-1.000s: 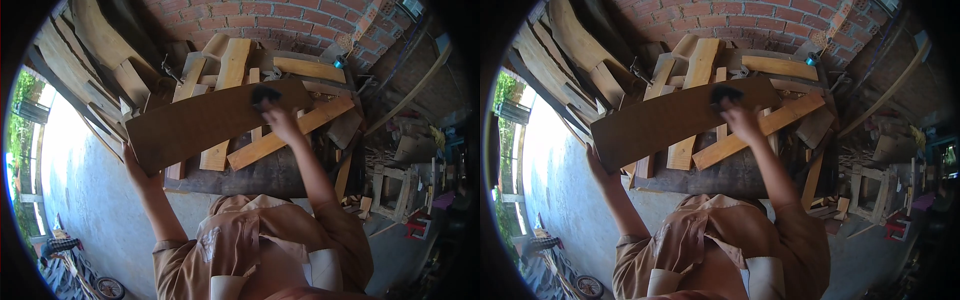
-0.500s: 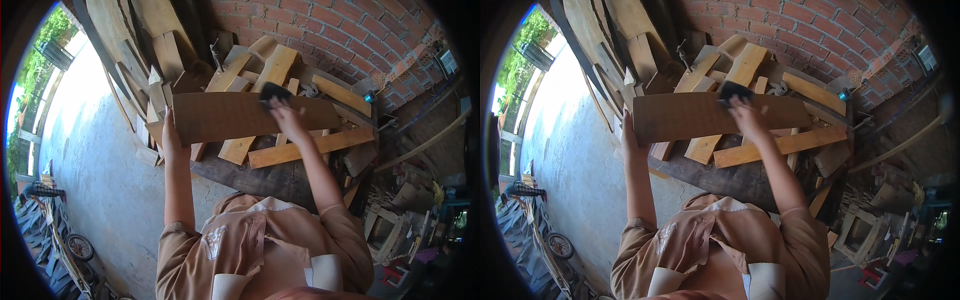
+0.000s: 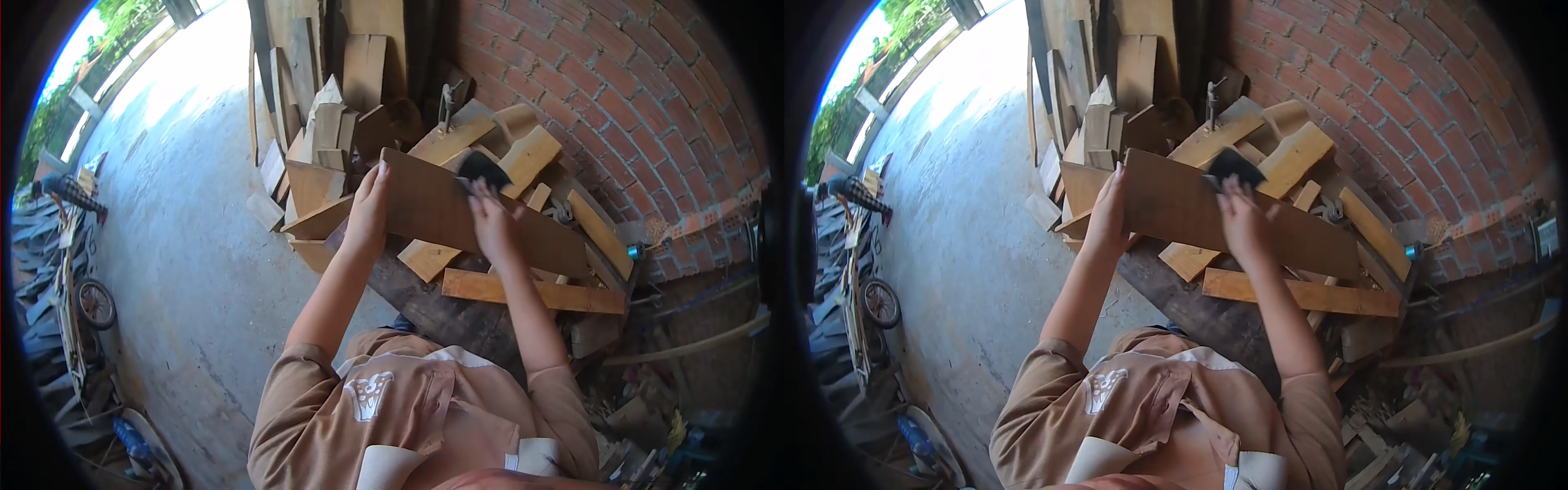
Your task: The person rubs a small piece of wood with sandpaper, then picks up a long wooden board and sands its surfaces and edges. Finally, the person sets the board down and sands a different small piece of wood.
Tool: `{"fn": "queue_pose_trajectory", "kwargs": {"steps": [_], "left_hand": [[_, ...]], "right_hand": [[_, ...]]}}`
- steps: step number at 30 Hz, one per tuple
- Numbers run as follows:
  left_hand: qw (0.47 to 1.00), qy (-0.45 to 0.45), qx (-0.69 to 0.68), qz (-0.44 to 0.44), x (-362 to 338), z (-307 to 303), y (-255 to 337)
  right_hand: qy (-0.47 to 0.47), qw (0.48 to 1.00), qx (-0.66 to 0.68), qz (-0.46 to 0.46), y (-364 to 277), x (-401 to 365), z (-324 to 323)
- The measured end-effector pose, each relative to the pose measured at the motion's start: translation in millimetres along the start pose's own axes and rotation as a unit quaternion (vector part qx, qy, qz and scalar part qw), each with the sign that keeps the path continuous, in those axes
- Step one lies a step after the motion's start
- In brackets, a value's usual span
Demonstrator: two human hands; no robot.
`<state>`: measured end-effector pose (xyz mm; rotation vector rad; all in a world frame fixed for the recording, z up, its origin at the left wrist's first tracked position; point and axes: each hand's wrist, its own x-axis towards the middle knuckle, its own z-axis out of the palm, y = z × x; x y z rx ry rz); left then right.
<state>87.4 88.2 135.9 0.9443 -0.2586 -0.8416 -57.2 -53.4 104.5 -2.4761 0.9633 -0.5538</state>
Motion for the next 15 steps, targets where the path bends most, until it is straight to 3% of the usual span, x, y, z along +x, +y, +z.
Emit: {"fn": "queue_pose_trajectory", "kwargs": {"steps": [2,5,7,9,10,11,12,14,15], "left_hand": [[1.000,-0.003,-0.011,-0.002,3.5,-7.8,-5.3],[0.999,-0.008,-0.033,-0.024,1.7,-12.5,-5.9],[0.998,-0.004,-0.044,-0.050,-1.5,-15.6,-4.3],[0.999,0.036,0.004,-0.037,-2.4,-14.4,-5.0],[0.998,0.056,0.026,-0.029,-1.5,-13.0,-7.1],[0.998,0.054,0.025,-0.032,-0.9,-13.6,-8.9],[0.997,0.058,0.044,-0.039,0.1,-15.6,-9.9],[0.995,0.062,0.066,-0.047,2.6,-16.5,-10.0],[0.997,0.042,0.042,-0.050,4.2,-15.7,-8.9]], "right_hand": [[-0.027,0.992,0.028,-0.120,-65.1,6.4,0.9],[-0.015,0.981,0.022,-0.194,-101.4,-1.5,7.3],[-0.024,0.990,0.019,-0.139,-70.8,-2.0,8.6],[-0.041,0.999,-0.008,0.007,-12.4,-1.8,4.0],[-0.002,0.997,0.047,0.057,55.4,0.5,32.8],[-0.028,0.991,0.045,0.123,73.2,-4.5,24.3],[-0.028,0.992,0.014,0.124,76.3,-6.8,23.9],[-0.073,0.992,0.003,0.100,-11.0,-11.3,-7.8],[-0.065,0.998,-0.003,0.006,-40.1,-16.8,-2.7]]}}
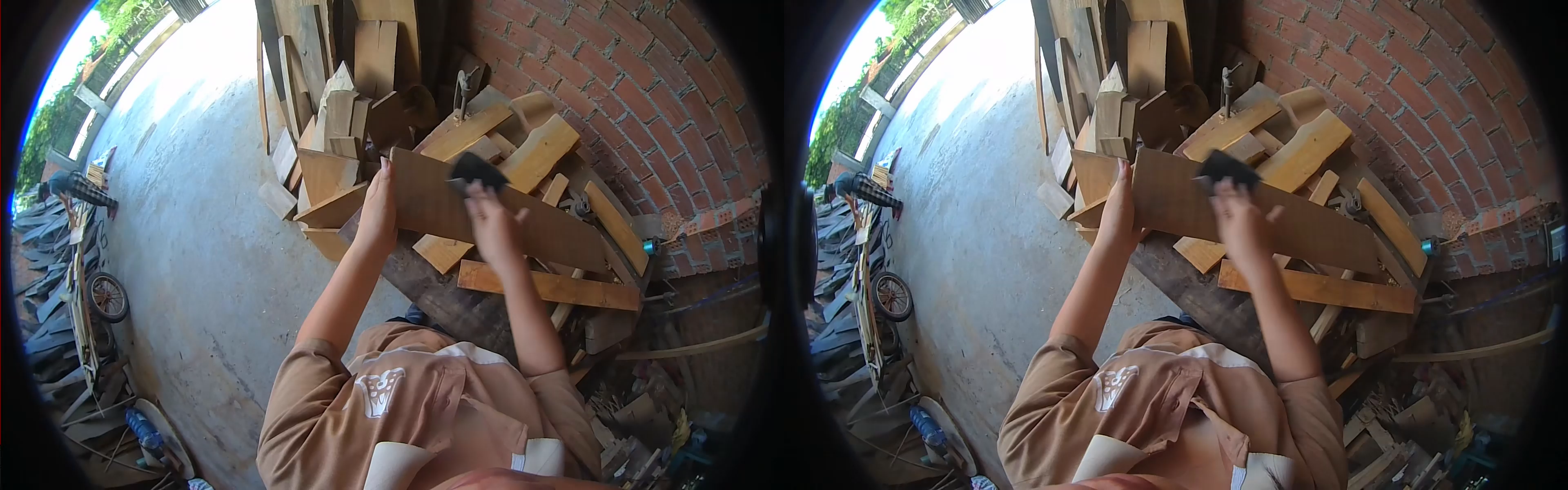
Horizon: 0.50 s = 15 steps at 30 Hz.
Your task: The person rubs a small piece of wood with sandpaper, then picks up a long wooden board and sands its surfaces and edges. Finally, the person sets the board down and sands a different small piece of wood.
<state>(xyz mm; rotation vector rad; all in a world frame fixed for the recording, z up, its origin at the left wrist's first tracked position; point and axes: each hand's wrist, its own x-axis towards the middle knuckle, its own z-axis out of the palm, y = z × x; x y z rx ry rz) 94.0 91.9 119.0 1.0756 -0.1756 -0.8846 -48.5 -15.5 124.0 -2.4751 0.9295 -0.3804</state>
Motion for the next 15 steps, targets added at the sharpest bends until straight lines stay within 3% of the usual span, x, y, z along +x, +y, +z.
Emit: {"fn": "queue_pose_trajectory", "kwargs": {"steps": [1,3,5,9,11,13,15], "left_hand": [[0.999,-0.021,-0.024,-0.001,-0.3,0.9,1.7],[0.998,-0.018,-0.056,-0.015,-7.7,6.5,10.6],[0.996,-0.020,-0.082,-0.030,-9.7,6.6,15.0],[1.000,-0.017,-0.020,-0.017,-7.3,0.9,5.7],[0.998,0.045,-0.019,-0.036,-11.4,7.9,8.3],[0.999,0.034,-0.020,-0.019,-1.8,3.9,2.2],[0.999,0.026,-0.023,0.003,0.3,2.4,2.6]], "right_hand": [[0.009,0.995,-0.012,-0.094,-24.2,-7.2,7.4],[0.021,0.984,-0.027,-0.177,-58.8,-27.9,20.0],[0.024,0.986,-0.004,-0.166,-42.0,-29.3,17.2],[0.088,0.992,-0.043,0.083,59.8,-19.6,17.5],[0.058,0.991,-0.059,0.103,64.1,-20.8,11.4],[0.048,0.999,0.000,0.008,18.5,-27.9,10.8],[0.031,0.989,0.012,-0.147,-26.8,-45.6,14.3]]}}
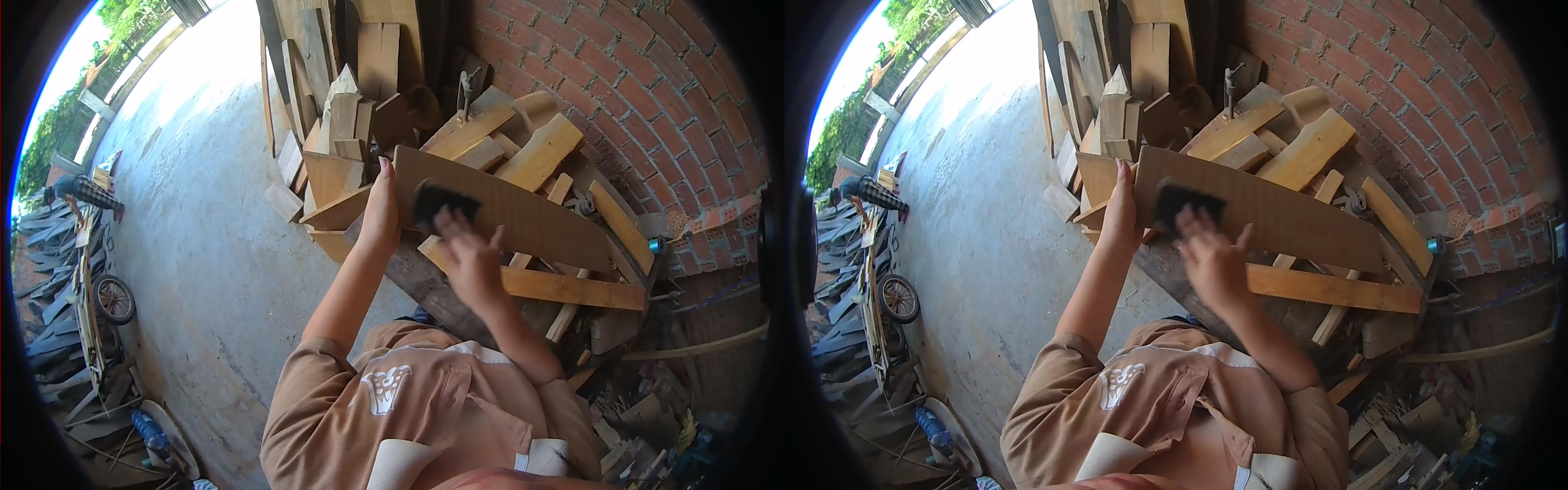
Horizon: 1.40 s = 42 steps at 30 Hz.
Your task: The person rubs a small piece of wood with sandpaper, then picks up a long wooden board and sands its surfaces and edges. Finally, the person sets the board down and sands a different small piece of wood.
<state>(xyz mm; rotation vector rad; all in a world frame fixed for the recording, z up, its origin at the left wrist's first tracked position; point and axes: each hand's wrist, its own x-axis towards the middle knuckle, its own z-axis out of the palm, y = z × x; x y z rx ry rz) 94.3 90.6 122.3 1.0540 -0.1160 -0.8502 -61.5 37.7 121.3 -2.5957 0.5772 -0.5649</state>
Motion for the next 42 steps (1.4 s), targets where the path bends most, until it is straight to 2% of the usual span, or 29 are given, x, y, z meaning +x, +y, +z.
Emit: {"fn": "queue_pose_trajectory", "kwargs": {"steps": [3,5,7,8,9,11,12,14,16,18,20,22,24,26,28,29,30,31,32,34,35,37,38,40,41,42], "left_hand": [[0.999,-0.008,0.039,-0.031,-4.0,1.3,10.6],[0.999,-0.042,-0.019,-0.013,-8.9,4.4,10.0],[0.999,-0.020,-0.021,-0.018,-11.0,5.9,9.3],[0.999,0.000,-0.022,-0.027,-11.9,6.3,8.5],[0.999,0.022,-0.013,-0.035,-11.3,6.1,7.1],[0.999,0.030,-0.011,-0.029,-12.6,10.7,8.9],[0.999,0.035,-0.006,-0.027,-12.9,12.4,10.0],[1.000,0.008,-0.018,-0.019,-8.0,8.0,7.1],[0.999,-0.020,-0.026,-0.009,-7.5,6.3,3.8],[1.000,-0.013,-0.002,0.009,-9.8,5.3,4.1],[1.000,-0.005,-0.004,0.001,-11.5,2.7,3.9],[1.000,0.000,-0.009,-0.014,-12.5,2.0,1.6],[0.999,0.015,0.028,0.022,-14.6,1.0,-0.3],[1.000,0.009,-0.002,0.018,-14.7,3.7,1.1],[0.999,-0.008,0.000,0.047,-13.5,7.3,2.3],[0.999,-0.004,0.002,0.051,-15.7,11.5,5.5],[0.999,-0.017,0.001,0.041,-13.2,8.9,4.8],[0.999,-0.019,-0.004,0.032,-14.6,10.4,6.0],[0.999,-0.021,-0.006,0.024,-16.6,11.3,8.2],[1.000,0.002,0.013,0.017,-15.4,5.4,5.5],[0.999,0.030,0.029,0.011,-15.1,1.4,1.7],[0.999,0.031,0.029,0.013,-13.7,-7.7,-8.0],[0.999,0.034,0.033,0.021,-13.4,-10.3,-10.1],[0.998,0.041,0.045,0.027,-15.1,-9.9,-10.8],[0.997,0.052,0.051,0.038,-14.9,-8.0,-10.9],[0.997,0.049,0.052,0.035,-16.2,-4.9,-8.8]], "right_hand": [[-0.006,0.998,-0.009,-0.056,-3.5,-11.9,0.6],[0.041,0.998,-0.031,0.038,42.2,-20.2,0.9],[0.058,0.972,-0.051,0.223,101.9,-33.1,-3.7],[0.065,0.956,-0.060,0.281,127.0,-41.0,-9.5],[0.130,0.952,0.058,0.269,140.9,-37.3,-13.4],[0.100,0.961,0.038,0.255,146.9,-36.3,0.9],[0.073,0.967,0.017,0.245,117.4,-25.7,-3.1],[0.026,0.992,0.009,0.123,54.0,-10.3,-6.7],[-0.002,1.000,0.006,0.002,22.0,-13.5,-6.8],[-0.009,1.000,-0.001,-0.007,31.5,-23.6,-8.9],[0.046,0.991,-0.028,0.126,76.3,-40.7,-8.7],[0.096,0.957,-0.073,0.265,133.0,-59.0,-14.0],[0.145,0.929,0.023,0.339,193.6,-71.8,-20.3],[-0.005,0.897,0.031,0.441,159.0,-40.0,-45.0],[0.086,0.971,0.033,0.219,123.2,-25.8,-15.5],[0.045,0.985,0.010,0.168,81.6,-17.2,-19.7],[0.020,0.995,0.052,0.087,57.2,-17.6,-13.9],[-0.006,0.999,0.035,0.019,38.0,-19.7,-16.8],[-0.021,0.999,0.026,0.008,39.9,-24.5,-17.3],[-0.003,0.991,0.028,0.128,81.0,-34.4,-17.4],[0.038,0.974,0.017,0.222,116.1,-41.9,-15.7],[0.050,0.917,-0.043,0.394,169.7,-53.7,-34.3],[0.172,0.936,0.040,0.305,238.4,-74.2,-14.6],[0.050,0.929,0.068,0.360,203.6,-48.4,-45.9],[-0.025,0.914,0.091,0.394,172.3,-30.0,-48.4],[-0.090,0.912,0.094,0.388,126.2,-10.5,-52.5]]}}
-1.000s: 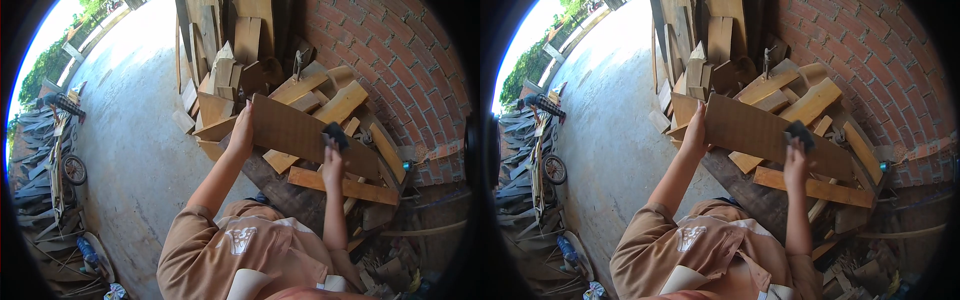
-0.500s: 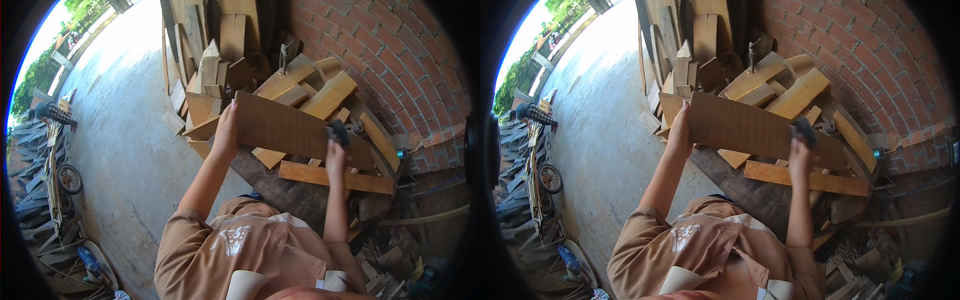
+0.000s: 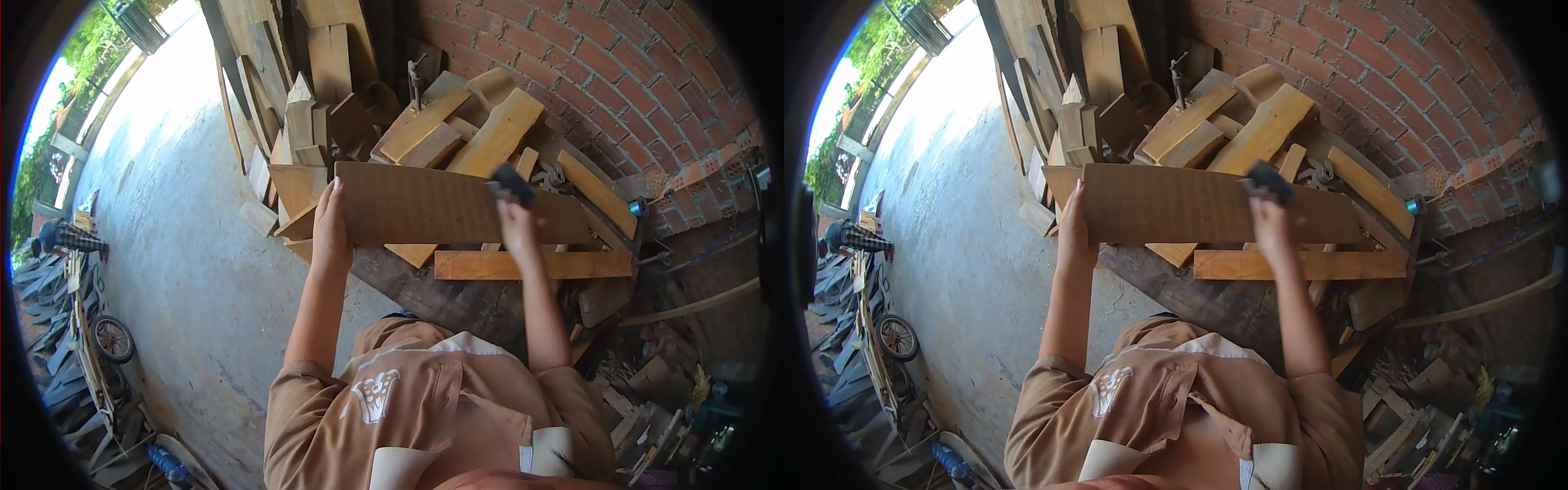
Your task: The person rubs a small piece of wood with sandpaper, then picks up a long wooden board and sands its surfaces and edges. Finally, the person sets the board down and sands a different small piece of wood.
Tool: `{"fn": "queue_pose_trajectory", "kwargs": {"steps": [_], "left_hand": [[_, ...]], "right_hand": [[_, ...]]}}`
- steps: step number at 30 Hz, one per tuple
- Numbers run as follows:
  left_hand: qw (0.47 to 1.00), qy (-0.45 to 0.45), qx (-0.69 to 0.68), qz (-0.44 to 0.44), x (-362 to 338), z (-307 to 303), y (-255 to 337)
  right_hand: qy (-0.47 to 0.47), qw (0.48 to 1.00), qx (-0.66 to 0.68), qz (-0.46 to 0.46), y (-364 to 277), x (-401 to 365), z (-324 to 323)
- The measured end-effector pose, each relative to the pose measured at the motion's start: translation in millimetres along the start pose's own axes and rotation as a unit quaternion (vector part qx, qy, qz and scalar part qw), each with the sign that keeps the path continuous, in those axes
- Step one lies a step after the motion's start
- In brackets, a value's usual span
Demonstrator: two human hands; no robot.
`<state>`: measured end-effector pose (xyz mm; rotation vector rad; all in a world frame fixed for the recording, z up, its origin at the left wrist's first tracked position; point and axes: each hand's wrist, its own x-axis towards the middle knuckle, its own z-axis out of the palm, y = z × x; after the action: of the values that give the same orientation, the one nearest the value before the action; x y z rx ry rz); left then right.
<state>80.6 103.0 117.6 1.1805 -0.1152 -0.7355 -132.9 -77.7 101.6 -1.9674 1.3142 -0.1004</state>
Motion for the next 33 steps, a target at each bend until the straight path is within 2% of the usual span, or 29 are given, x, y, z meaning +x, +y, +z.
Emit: {"fn": "queue_pose_trajectory", "kwargs": {"steps": [1,2,4,6,8,9,10,11,12,14,15,16,18,19,21,23,24,25,26,27,30,31,33], "left_hand": [[1.000,-0.012,-0.002,-0.005,-2.8,3.3,4.9],[1.000,-0.025,-0.004,-0.008,-4.2,6.7,9.5],[0.999,-0.030,-0.002,-0.019,-3.6,8.3,12.0],[1.000,-0.020,0.005,0.002,-0.7,4.3,7.4],[1.000,-0.018,-0.004,-0.010,-2.8,1.9,4.8],[1.000,-0.003,0.001,-0.006,-3.0,0.4,2.8],[1.000,0.011,0.006,0.000,-2.2,0.1,1.3],[1.000,0.014,0.006,0.001,-2.6,2.0,2.9],[1.000,0.011,0.004,-0.002,-2.3,3.4,4.6],[1.000,-0.015,-0.009,0.012,-0.8,9.3,10.7],[1.000,0.007,-0.003,0.007,-4.5,18.1,17.4],[1.000,0.003,-0.001,0.003,-2.5,18.6,16.4],[1.000,-0.014,0.009,0.020,1.8,16.0,17.1],[0.999,-0.019,0.014,0.025,-2.6,20.0,20.8],[0.999,-0.026,0.023,0.028,-1.9,16.6,19.2],[0.999,-0.034,0.029,0.027,0.4,8.7,13.8],[0.999,-0.038,0.025,0.023,2.9,3.0,10.1],[0.999,-0.045,0.022,0.019,6.5,-1.9,6.9],[0.998,-0.055,0.021,0.017,10.8,-7.4,3.7],[0.997,-0.073,0.022,0.027,14.9,-13.5,0.4],[0.995,-0.089,0.035,0.029,18.7,-19.5,-2.4],[0.994,-0.082,0.054,0.048,24.6,-25.8,-5.5],[0.988,-0.086,0.088,0.096,25.2,-19.0,-3.6]], "right_hand": [[0.059,0.988,-0.014,-0.144,-19.4,-14.9,27.5],[0.119,0.951,-0.027,-0.284,-29.1,-32.1,49.0],[-0.031,0.935,-0.002,-0.353,-43.5,-61.1,51.6],[0.033,0.946,-0.028,-0.322,-16.5,-49.0,47.2],[0.158,0.973,-0.022,-0.165,33.6,-8.3,29.3],[0.077,0.997,0.015,-0.015,64.6,15.8,3.2],[0.190,0.978,0.062,-0.067,117.0,44.3,-1.0],[0.255,0.963,0.049,-0.067,158.3,71.3,-3.1],[0.242,0.968,0.035,-0.062,158.7,76.9,-9.7],[0.117,0.992,0.048,-0.026,69.7,38.0,-11.7],[0.052,0.995,0.084,-0.024,35.7,23.3,1.3],[0.149,0.971,-0.010,-0.184,13.7,0.3,26.8],[0.032,0.945,-0.044,-0.321,-17.3,-36.8,38.7],[0.037,0.946,-0.043,-0.320,-12.7,-34.4,36.8],[0.094,0.949,-0.062,-0.294,12.6,-26.5,34.2],[0.214,0.964,-0.047,-0.152,72.0,7.8,22.6],[0.230,0.960,0.090,-0.129,121.2,29.8,14.7],[0.225,0.974,0.005,-0.017,149.0,30.9,-6.3],[0.245,0.969,0.021,0.024,161.2,21.3,-27.0],[0.306,0.951,0.029,0.025,181.5,17.3,-34.2],[0.390,0.907,0.155,0.033,206.4,-5.9,-51.9],[0.379,0.904,0.186,0.062,209.8,-14.4,-56.9],[0.408,0.882,0.230,0.059,220.2,-21.2,-52.3]]}}
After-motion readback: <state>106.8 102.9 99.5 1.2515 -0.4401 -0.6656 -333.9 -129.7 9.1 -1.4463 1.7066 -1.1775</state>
